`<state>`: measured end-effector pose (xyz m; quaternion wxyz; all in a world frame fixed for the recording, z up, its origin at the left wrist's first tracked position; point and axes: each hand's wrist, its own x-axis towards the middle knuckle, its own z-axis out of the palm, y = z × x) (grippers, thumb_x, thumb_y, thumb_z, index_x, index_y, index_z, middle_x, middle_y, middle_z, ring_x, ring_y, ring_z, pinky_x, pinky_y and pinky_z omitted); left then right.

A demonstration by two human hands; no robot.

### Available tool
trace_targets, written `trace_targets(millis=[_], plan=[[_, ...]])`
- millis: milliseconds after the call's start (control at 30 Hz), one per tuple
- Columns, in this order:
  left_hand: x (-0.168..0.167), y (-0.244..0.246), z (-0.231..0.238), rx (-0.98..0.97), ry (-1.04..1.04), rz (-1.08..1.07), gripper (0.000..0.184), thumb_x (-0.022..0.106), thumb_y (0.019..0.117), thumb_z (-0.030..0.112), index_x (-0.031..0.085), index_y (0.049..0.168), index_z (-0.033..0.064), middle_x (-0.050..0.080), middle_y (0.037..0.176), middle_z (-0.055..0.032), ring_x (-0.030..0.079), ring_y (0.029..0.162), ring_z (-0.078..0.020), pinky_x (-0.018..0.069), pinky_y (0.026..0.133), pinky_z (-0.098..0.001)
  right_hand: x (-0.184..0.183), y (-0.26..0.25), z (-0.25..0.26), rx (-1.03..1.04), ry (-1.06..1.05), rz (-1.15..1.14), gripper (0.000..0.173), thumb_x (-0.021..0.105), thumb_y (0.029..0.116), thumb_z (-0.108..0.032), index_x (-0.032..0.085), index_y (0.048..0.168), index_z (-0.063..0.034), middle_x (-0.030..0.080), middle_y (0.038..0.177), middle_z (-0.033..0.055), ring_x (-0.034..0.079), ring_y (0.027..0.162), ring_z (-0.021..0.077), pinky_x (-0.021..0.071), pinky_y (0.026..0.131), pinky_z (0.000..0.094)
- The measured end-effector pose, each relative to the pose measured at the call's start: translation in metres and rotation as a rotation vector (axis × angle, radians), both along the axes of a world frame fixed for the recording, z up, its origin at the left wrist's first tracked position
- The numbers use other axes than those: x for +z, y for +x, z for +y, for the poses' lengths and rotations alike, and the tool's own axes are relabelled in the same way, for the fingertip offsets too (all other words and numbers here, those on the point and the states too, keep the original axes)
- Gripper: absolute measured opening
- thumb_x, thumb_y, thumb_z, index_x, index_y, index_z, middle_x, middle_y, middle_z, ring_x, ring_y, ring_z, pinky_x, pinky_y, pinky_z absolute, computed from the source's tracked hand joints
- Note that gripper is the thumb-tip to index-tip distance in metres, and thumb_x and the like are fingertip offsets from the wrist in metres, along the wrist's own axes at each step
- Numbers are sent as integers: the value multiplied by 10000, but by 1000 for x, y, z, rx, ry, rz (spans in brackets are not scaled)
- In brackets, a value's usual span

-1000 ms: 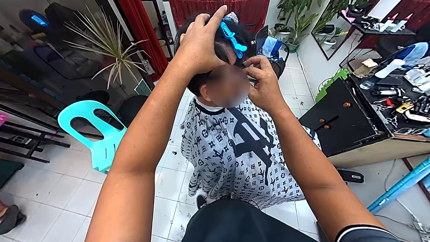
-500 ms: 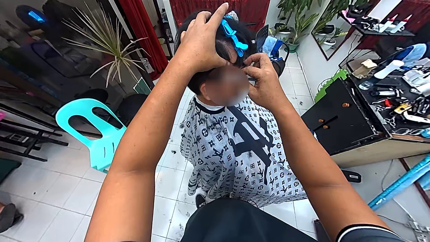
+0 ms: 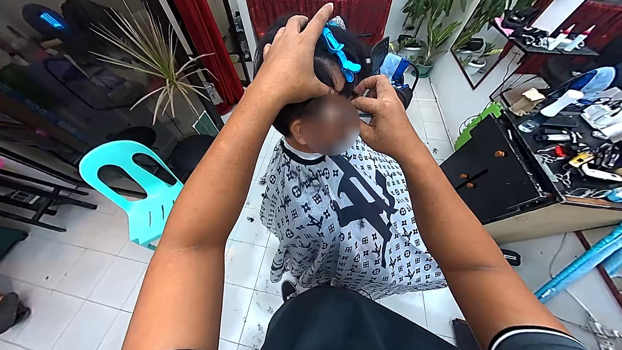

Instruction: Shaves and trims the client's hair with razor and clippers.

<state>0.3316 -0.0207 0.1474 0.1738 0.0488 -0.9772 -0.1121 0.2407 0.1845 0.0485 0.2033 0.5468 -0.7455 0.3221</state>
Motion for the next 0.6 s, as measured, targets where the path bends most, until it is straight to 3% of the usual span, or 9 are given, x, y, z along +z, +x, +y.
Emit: trace_targets(millis=[600], plan=[[-1,0,1,3,7,15,1205,905,686,454,199,1648,285,390,1567,-161,407,1412,-386,374,1054,-659,9,-1,3,7,78,29,182,673,953,-198,770,1053,-82,575,1242,226,573,1130,351,482,966,479]])
